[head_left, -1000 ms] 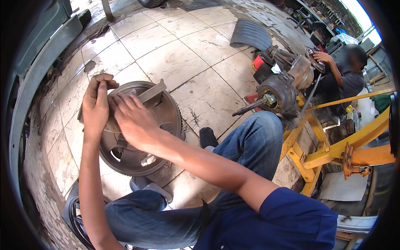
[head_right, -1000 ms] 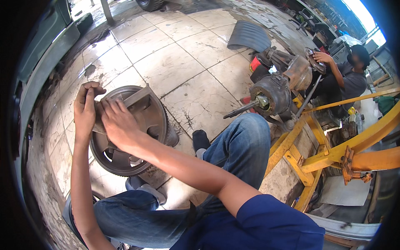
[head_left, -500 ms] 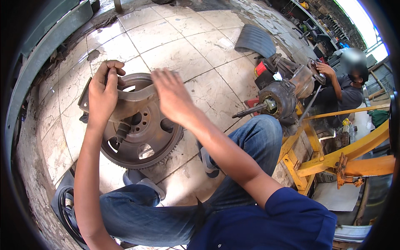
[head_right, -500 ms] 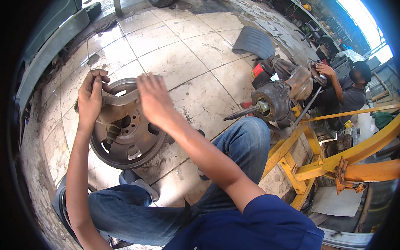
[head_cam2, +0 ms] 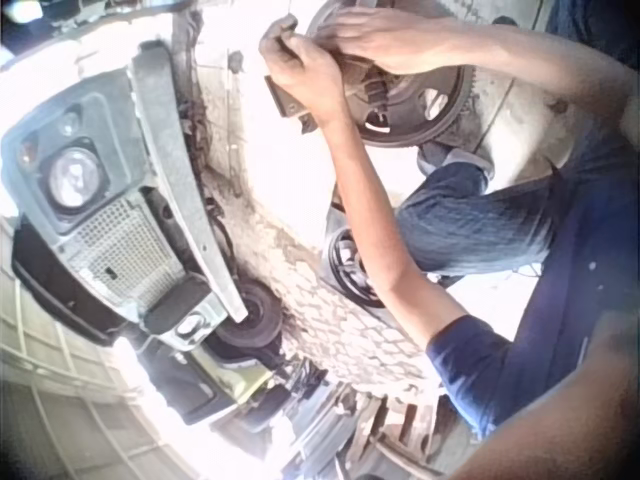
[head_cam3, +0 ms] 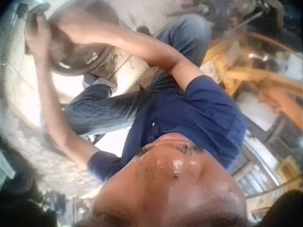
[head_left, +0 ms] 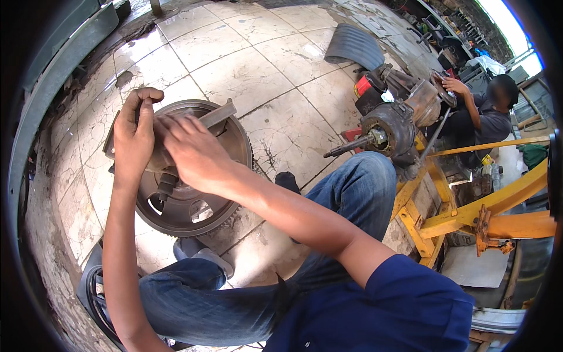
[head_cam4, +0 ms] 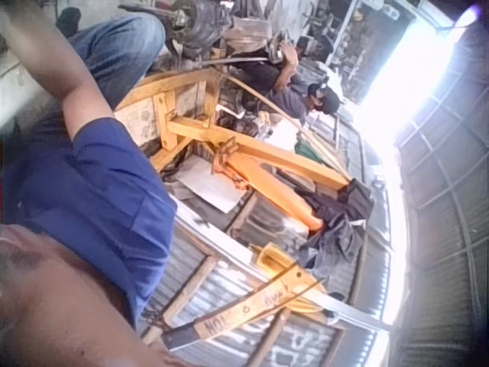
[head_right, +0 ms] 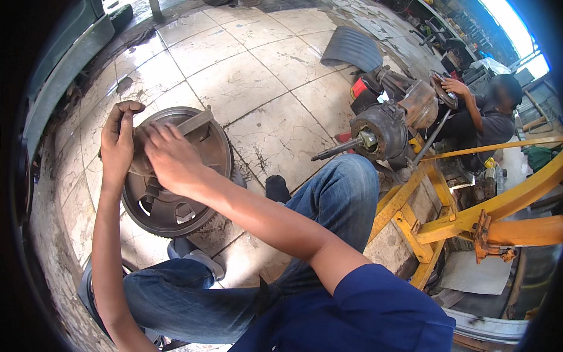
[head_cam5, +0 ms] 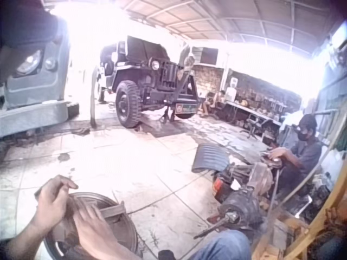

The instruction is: The person sits on the floor and uses a sanding block to smooth the edges of a metal bracket resting on a brake drum. They then pick up a small metal ring and sand its edges with a sanding sheet.

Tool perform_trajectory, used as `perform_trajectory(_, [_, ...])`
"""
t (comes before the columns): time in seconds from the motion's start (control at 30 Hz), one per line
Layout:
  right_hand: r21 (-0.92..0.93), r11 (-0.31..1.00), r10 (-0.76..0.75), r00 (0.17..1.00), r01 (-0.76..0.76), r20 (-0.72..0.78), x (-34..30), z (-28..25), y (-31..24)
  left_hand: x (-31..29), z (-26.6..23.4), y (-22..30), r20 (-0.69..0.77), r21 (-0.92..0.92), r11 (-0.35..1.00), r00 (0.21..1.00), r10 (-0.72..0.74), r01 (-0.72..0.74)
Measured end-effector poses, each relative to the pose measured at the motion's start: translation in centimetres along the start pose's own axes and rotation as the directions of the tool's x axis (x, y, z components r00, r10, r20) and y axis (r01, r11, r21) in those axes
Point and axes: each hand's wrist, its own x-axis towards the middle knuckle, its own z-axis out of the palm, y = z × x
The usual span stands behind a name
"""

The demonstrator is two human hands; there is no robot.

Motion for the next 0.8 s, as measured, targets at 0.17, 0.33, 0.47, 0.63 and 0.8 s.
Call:
perform_trajectory(0.17, [-0.176, 0.977, 0.124, 0.992, -0.119, 0.017, -1.8, -0.8, 3.5, -0.4, 0.0, 0.8, 0.013, 0.007, 0.998, 0.998, -0.058, 0.058])
perform_trajectory(0.33, [-0.124, 0.969, 0.209, 0.977, -0.212, -0.033, -2.9, -2.1, 6.3, -0.4, 0.2, 0.9, 0.006, 0.024, 0.999, 1.000, -0.026, 0.026])
perform_trajectory(0.47, [-0.118, 0.954, 0.268, 0.961, -0.274, -0.067, -2.4, -2.0, 6.2, -0.1, 0.1, 1.0, 0.007, 0.048, 0.998, 0.999, -0.035, 0.035])
perform_trajectory(0.63, [-0.123, 0.982, 0.140, 0.990, -0.141, -0.011, -0.9, 0.1, 1.6, -0.3, 0.0, 0.8, 0.002, 0.065, 0.998, 1.000, -0.022, 0.022])
perform_trajectory(0.8, [0.068, 0.995, 0.083, 0.992, -0.076, -0.095, 1.1, 0.9, -2.2, 0.2, 0.3, 0.8, 0.001, 0.128, 0.983, 0.991, 0.132, -0.131])
